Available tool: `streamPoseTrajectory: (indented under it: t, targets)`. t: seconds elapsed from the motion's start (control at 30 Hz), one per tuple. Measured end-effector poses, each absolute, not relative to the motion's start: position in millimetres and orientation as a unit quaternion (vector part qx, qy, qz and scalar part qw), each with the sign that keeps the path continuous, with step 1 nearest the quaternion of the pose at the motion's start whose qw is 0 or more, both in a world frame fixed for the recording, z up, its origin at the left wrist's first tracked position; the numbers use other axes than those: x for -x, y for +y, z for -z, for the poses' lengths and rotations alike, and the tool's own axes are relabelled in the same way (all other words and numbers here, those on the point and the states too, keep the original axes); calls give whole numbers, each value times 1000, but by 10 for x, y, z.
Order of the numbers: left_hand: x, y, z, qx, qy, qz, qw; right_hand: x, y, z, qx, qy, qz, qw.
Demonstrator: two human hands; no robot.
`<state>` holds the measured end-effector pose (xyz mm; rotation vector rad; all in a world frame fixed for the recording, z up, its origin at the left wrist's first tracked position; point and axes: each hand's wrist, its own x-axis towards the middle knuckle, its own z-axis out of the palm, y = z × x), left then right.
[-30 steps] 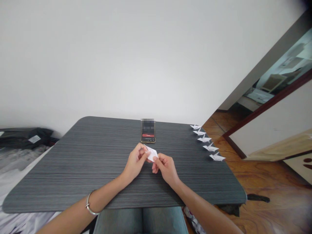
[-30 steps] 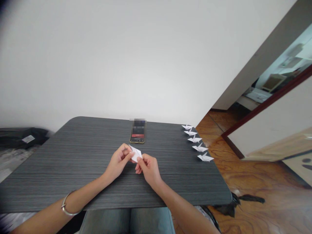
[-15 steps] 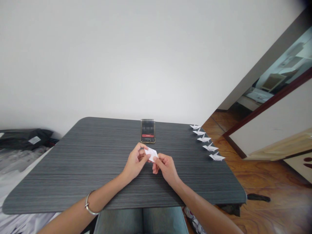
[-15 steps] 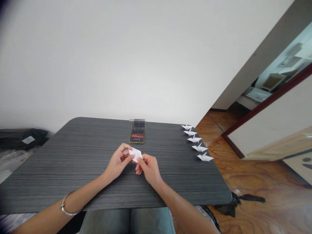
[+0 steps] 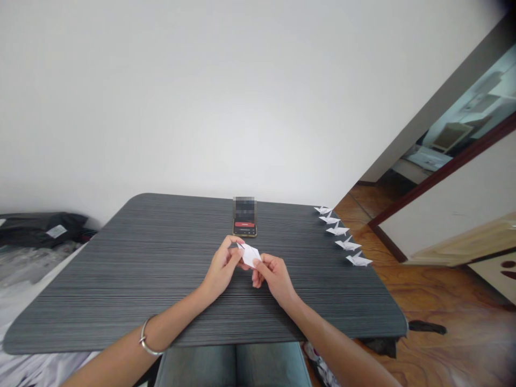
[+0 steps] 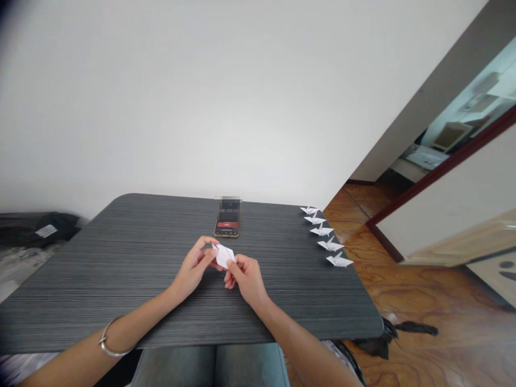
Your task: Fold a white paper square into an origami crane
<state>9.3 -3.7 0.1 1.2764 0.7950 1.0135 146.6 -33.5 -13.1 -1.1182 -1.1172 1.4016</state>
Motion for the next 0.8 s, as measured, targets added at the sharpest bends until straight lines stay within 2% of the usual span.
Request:
streamPoseTrajectory:
  t: [0.47,0.8]
  targets:
    - [-91,-62,64,-631,377,-403,545,-1451,-340,166,487,-493,-557,458]
    - [-22,20,-9,-591,372,-423,577,-1512,-340,105,444,-466,-633,430]
